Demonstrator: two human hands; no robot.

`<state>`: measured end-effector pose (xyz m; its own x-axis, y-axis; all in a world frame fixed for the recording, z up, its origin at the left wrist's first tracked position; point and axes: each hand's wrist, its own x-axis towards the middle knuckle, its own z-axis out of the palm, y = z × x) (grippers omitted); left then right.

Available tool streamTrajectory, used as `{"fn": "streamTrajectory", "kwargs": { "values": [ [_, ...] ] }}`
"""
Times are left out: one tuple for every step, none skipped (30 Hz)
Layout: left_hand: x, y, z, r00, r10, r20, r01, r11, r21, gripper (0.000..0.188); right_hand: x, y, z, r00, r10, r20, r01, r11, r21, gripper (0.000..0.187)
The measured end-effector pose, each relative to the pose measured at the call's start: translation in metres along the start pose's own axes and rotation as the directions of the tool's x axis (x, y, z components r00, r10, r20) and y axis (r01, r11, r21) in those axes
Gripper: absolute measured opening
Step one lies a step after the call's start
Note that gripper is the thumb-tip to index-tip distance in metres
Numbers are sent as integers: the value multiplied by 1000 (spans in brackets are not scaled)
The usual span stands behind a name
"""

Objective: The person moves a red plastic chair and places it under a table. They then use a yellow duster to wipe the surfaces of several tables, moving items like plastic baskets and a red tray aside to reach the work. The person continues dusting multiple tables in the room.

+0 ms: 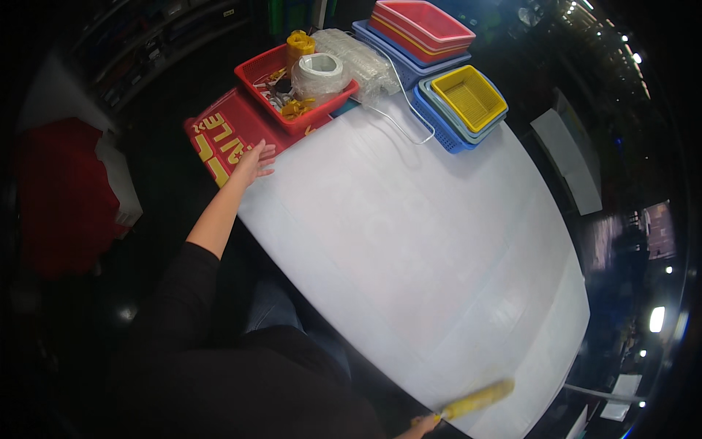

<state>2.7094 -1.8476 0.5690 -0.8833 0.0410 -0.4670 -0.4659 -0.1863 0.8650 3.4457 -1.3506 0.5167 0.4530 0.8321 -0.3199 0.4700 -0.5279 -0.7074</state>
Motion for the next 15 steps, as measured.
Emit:
{"fn": "streamTrajectory", "kwargs": {
  "values": [
    [27, 16, 2, 999, -24, -26, 22, 997, -73, 65, 0, 9, -21, 997, 9, -77, -10, 1000, -8, 27],
    [56, 37, 2, 998, -49, -50, 41, 989, -145, 74, -9, 16, -35, 980, 28, -195, -40, 997, -59, 27],
    [85, 57, 0, 991, -91, -94, 70, 977, -203, 90, -24, 20, -44, 960, 49, -277, -76, 993, -88, 26],
    [111, 73, -2, 981, -122, -152, 86, 971, -223, 88, -44, 22, -46, 940, 60, -337, -97, 991, -96, 26],
    [134, 87, -5, 969, -143, -202, 95, 968, -233, 87, -67, 22, -47, 924, 71, -377, -114, 989, -94, 25],
    [153, 96, -12, 973, -196, -123, 161, 955, -247, 83, -92, 21, -43, 909, 75, -409, -122, 988, -90, 25],
    [170, 102, -17, 972, -232, -32, 218, 944, -247, 80, -115, 18, -38, 898, 81, -433, -128, 988, -80, 25],
    [185, 105, -20, 965, -261, 17, 257, 935, -246, 77, -137, 15, -33, 888, 88, -452, -134, 988, -72, 24],
    [199, 104, -19, 938, -345, -37, 319, 899, -299, 59, -156, 10, -28, 880, 88, -468, -133, 989, -64, 24],
    [209, 100, -19, 936, -350, -44, 323, 900, -292, 49, -174, 7, -23, 872, 90, -482, -132, 990, -53, 24],
    [218, 93, -19, 928, -369, -51, 340, 894, -293, 41, -187, 3, -19, 864, 84, -496, -121, 992, -44, 23],
    [225, 88, -20, 937, -346, -35, 321, 899, -299, 37, -198, -1, -18, 860, 78, -505, -107, 994, -28, 23],
    [228, 80, -21, 940, -341, -13, 320, 895, -310, 33, -207, -6, -15, 857, 66, -512, -88, 996, -20, 23],
    [230, 74, -25, 950, -311, -12, 291, 901, -320, 29, -217, -11, -14, 854, 51, -518, -65, 998, -10, 23],
    [227, 68, -32, 944, -330, -1, 311, 891, -332, 27, -225, -17, -9, 853, 33, -521, -36, 999, 3, 23]
  ]
}}
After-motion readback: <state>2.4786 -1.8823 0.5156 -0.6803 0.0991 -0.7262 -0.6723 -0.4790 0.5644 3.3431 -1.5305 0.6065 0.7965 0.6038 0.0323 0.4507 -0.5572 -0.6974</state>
